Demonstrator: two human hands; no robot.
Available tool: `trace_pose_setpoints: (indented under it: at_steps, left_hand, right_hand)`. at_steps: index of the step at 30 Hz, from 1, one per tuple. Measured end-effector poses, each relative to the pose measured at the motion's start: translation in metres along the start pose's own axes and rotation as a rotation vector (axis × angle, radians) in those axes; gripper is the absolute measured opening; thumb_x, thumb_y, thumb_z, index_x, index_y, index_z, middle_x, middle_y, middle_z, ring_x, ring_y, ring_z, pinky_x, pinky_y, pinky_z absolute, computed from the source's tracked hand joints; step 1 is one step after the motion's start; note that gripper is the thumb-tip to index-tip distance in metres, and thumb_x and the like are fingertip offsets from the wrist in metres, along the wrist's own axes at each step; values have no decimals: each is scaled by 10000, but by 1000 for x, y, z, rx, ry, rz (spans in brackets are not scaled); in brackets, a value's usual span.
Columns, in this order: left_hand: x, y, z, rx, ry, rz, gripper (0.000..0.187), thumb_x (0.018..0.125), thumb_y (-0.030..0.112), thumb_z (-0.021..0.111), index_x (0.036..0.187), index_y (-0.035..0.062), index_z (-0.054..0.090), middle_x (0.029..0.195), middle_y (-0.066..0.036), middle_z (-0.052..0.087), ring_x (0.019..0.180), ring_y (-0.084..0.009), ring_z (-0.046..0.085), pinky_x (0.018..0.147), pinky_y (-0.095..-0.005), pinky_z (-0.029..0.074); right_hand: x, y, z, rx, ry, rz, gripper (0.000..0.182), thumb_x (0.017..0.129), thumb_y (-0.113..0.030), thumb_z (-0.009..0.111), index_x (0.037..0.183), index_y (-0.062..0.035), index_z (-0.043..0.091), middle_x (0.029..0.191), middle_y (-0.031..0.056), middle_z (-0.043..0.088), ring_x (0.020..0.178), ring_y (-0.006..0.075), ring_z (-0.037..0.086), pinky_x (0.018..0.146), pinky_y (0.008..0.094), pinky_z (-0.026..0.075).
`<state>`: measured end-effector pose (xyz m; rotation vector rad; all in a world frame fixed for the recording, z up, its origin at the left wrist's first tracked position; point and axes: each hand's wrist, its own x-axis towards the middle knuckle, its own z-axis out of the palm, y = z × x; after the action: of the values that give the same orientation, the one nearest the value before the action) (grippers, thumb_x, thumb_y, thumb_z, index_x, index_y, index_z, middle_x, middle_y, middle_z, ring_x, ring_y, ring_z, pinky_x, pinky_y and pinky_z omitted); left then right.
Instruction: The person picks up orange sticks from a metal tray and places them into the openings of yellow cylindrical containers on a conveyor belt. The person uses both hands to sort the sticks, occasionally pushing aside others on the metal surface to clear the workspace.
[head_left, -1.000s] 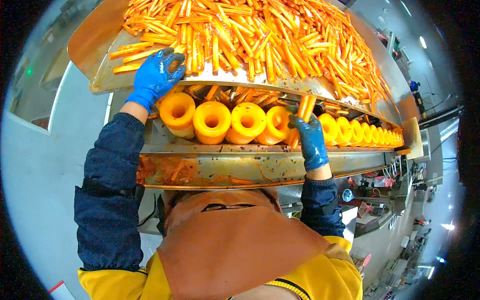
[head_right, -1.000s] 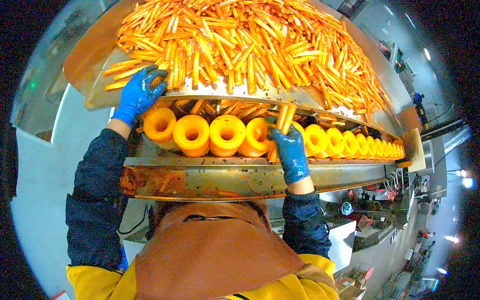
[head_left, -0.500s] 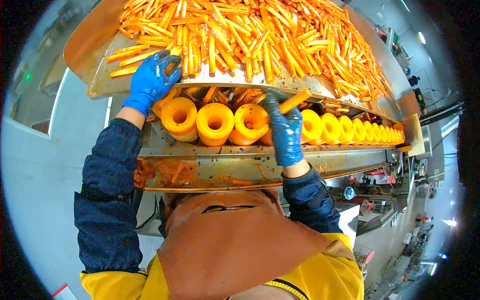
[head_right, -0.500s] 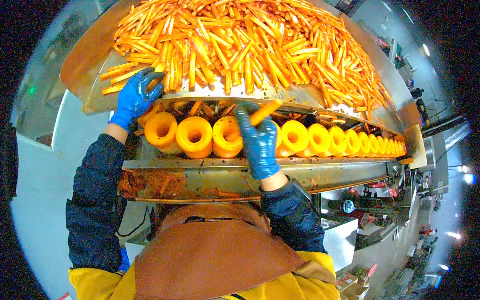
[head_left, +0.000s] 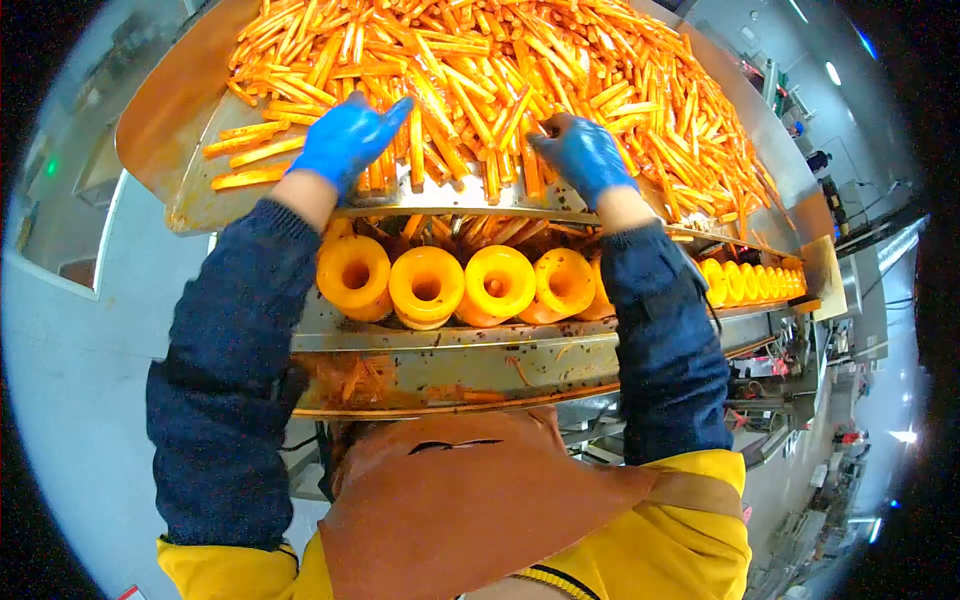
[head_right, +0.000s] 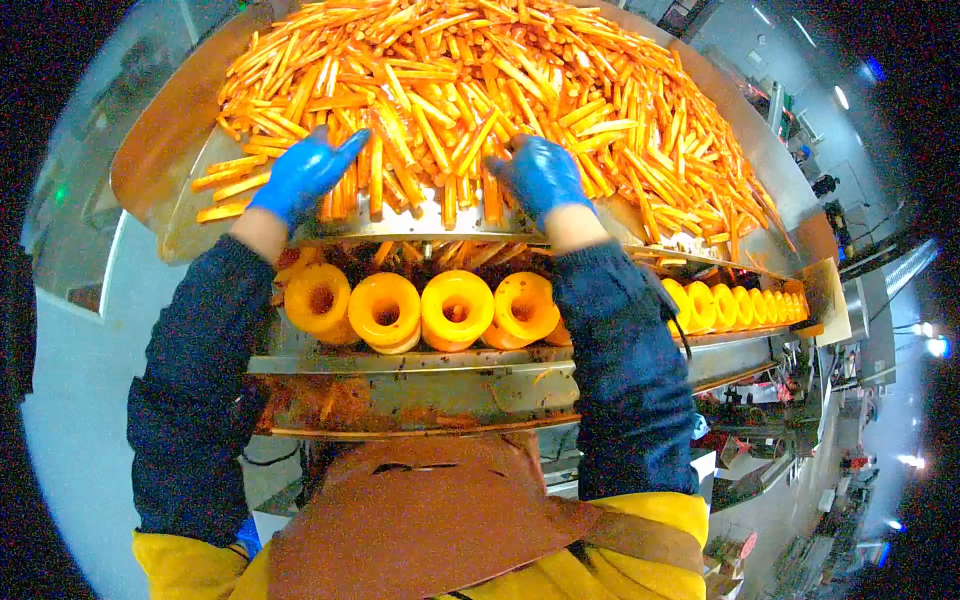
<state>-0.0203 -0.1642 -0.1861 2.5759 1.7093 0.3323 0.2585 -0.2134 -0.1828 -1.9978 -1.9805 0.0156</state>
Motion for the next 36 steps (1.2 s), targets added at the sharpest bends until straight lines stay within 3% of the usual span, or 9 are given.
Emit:
trace_pose_setpoints:
  at_steps: [5, 12, 13, 20, 22, 28, 32, 34, 36]
  left_hand:
    - [53, 32, 30, -294, -84, -213, 942, 803, 529, 552, 1405, -90, 177, 1237, -318, 503, 1133, -398, 528, 941, -407, 435]
    - [33, 15, 34, -761, -130, -29, 814, 755, 278, 619, 1395, -78, 265, 1372, -270, 405, 1236, -314, 460, 995, -330, 389]
    - [29, 17, 31, -774, -30, 4, 733, 739, 256, 622, 1361, -33, 363, 1161, -274, 570, 1062, -333, 581, 888, -370, 459]
    - [20, -11, 14, -523, 64, 39, 518, 762, 204, 617, 1262, 115, 516, 928, -186, 657, 825, -298, 639, 760, -374, 496]
    - [26, -40, 23, -441, -211, 53, 608, 758, 183, 638, 1335, 125, 454, 1218, -191, 571, 1132, -278, 552, 953, -342, 434]
    - [1, 5, 20, -10, -80, 134, 653, 719, 156, 638, 1342, 149, 441, 1145, -263, 576, 986, -387, 595, 853, -428, 492]
    - [2, -16, 17, -593, -69, 89, 573, 745, 104, 543, 1314, 95, 481, 892, -158, 655, 736, -236, 611, 677, -347, 485]
    - [-8, -18, 2, -930, -136, -82, 567, 757, 120, 548, 1320, 99, 487, 912, -85, 627, 762, -162, 553, 689, -281, 451]
    - [-18, -18, -10, -1095, -168, -142, 567, 759, 130, 551, 1320, 85, 486, 1030, -74, 594, 852, -149, 541, 749, -242, 432]
  right_hand:
    - [19, -12, 18, -149, -201, 1, 427, 752, -346, 634, 995, 4, 629, 1009, 256, 632, 967, 374, 617, 863, 438, 483]
    - [7, 14, -14, -308, -470, 37, 448, 748, -284, 624, 1090, 1, 571, 1045, 250, 618, 976, 378, 610, 837, 444, 494]
    - [4, 14, -1, -271, -327, -10, 429, 748, -279, 623, 1080, -10, 582, 1048, 247, 619, 979, 377, 610, 840, 446, 494]
    - [4, 13, 5, -298, -146, -108, 213, 746, -178, 564, 885, -57, 670, 859, 190, 670, 798, 339, 668, 702, 445, 539]
    - [0, 17, 3, -287, -127, -148, 184, 754, -163, 555, 854, -55, 664, 836, 197, 666, 775, 341, 667, 686, 440, 538]
    - [4, 36, 25, -262, -36, -186, 223, 770, -292, 649, 865, -98, 703, 848, 127, 686, 775, 308, 675, 674, 441, 544]
    - [8, 47, -19, -192, -401, 43, 430, 755, -438, 620, 953, -63, 692, 988, 166, 669, 876, 318, 666, 772, 420, 531]
    - [-14, 54, -47, 72, -278, 180, 390, 808, -385, 581, 949, -25, 633, 722, 159, 644, 663, 296, 655, 634, 414, 532]
    - [-33, 88, -42, 459, 13, 210, 454, 791, -299, 611, 1116, 10, 544, 811, 77, 643, 696, 145, 602, 640, 273, 491]
